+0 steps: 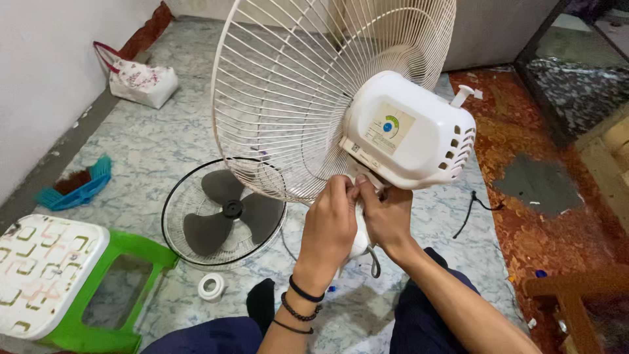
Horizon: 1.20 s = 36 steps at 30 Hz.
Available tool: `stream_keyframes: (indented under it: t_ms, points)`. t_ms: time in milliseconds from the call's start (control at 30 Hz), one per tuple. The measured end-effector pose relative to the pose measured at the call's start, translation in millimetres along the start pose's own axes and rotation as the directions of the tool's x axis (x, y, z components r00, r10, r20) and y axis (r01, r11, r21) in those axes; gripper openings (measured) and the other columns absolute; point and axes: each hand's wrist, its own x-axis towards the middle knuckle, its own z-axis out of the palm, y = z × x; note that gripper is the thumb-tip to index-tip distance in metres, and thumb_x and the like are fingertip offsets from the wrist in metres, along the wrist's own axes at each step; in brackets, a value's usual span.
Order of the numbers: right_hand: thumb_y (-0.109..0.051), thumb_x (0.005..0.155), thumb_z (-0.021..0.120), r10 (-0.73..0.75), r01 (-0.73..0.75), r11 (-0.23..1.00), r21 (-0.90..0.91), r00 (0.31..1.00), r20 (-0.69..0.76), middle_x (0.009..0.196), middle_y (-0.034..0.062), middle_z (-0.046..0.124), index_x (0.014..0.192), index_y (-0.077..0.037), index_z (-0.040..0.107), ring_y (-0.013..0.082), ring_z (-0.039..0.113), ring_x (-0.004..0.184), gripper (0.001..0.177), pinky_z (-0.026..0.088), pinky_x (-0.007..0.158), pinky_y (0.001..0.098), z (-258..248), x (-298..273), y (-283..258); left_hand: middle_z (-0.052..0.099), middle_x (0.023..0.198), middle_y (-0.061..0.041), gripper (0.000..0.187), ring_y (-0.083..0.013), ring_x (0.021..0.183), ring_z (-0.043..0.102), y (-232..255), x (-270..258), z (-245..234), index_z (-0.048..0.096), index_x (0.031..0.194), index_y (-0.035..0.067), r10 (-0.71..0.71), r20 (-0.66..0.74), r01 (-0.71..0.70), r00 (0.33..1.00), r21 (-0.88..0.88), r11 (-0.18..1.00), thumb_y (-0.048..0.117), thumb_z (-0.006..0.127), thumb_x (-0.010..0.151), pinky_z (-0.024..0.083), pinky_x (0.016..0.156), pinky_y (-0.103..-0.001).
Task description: The person assembles a standing electric fan by attaching the front grille to the motor housing and securing it with a screwdriver. They then attach the rear grille and tighten the central nut to complete the assembly.
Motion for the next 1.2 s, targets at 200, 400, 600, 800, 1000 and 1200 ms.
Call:
stream_keyframes:
  t_ms: [200,400,600,800,1000,1200]
  points:
    - [-0.009,0.094,0.070,-0.014,0.015,0.999,-0.033,0.999,0.040,0.070,0.0062,0.070,0.087,0.004,0.072,0.0118,0.058,0.058,0.014,0.045,0.053,0.0295,14.0,2.0,-2.2,0.061,0.094,-0.028,0.015,-0.0485,0.088,0.062,-9.6,-1.8,3.4,0.049,0.103,-0.004,-0.124,-0.055,0.125,0.991,0.015,0.992,0.010,0.053,0.104,0.048,0.072,-0.053]
    - [-0.012,0.091,0.070,-0.102,0.108,0.988,-0.106,0.993,0.067,0.079,0.0054,0.075,0.104,0.002,0.074,0.0096,0.060,0.061,0.019,0.049,0.055,0.0288,27.4,5.8,4.8,0.065,0.083,-0.025,0.027,-0.0461,0.079,0.064,-29.3,7.2,-6.7,0.058,0.088,-0.002,-0.133,-0.055,0.136,0.990,0.066,0.989,0.018,0.053,0.106,0.049,0.068,-0.053]
    - [-0.014,0.092,0.070,-0.025,0.033,0.992,-0.118,0.998,0.063,0.078,0.0061,0.074,0.107,0.001,0.074,0.0100,0.057,0.058,0.022,0.048,0.052,0.0298,42.3,7.9,3.6,0.068,0.085,-0.024,0.027,-0.0436,0.081,0.067,-38.9,10.1,-24.2,0.063,0.093,0.002,-0.216,-0.004,0.215,0.976,0.085,0.973,0.023,0.054,0.108,0.051,0.068,-0.051]
    - [-0.017,0.095,0.069,-0.243,0.253,0.962,-0.106,0.965,0.097,0.083,0.0062,0.074,0.106,0.002,0.073,0.0118,0.062,0.065,0.023,0.050,0.059,0.0319,45.4,11.0,4.5,0.062,0.107,-0.025,0.017,-0.0479,0.091,0.064,-45.4,-4.0,-41.4,0.050,0.117,0.002,-0.016,0.081,0.015,0.997,0.015,1.000,0.014,0.049,0.104,0.050,0.072,-0.052]
    - [-0.027,0.095,0.068,0.046,-0.001,0.933,-0.360,0.992,0.117,0.058,0.0134,0.064,0.082,0.002,0.074,0.0201,0.058,0.049,0.032,0.044,0.054,0.0371,46.8,13.3,8.7,0.063,0.108,-0.023,0.017,-0.0467,0.087,0.065,-53.8,-3.3,-36.2,0.050,0.115,0.001,-0.023,0.079,0.022,0.997,0.016,1.000,0.014,0.048,0.105,0.052,0.068,-0.051]
    - [-0.026,0.091,0.068,-0.121,0.152,0.950,-0.273,0.985,0.127,0.064,0.0092,0.068,0.094,0.001,0.074,0.0178,0.061,0.052,0.028,0.047,0.052,0.0363,50.7,10.7,9.8,0.065,0.088,-0.024,0.022,-0.0453,0.080,0.065,-55.2,-4.2,-33.4,0.052,0.098,0.000,-0.082,0.033,0.082,0.996,0.007,0.997,0.019,0.050,0.108,0.049,0.065,-0.050]
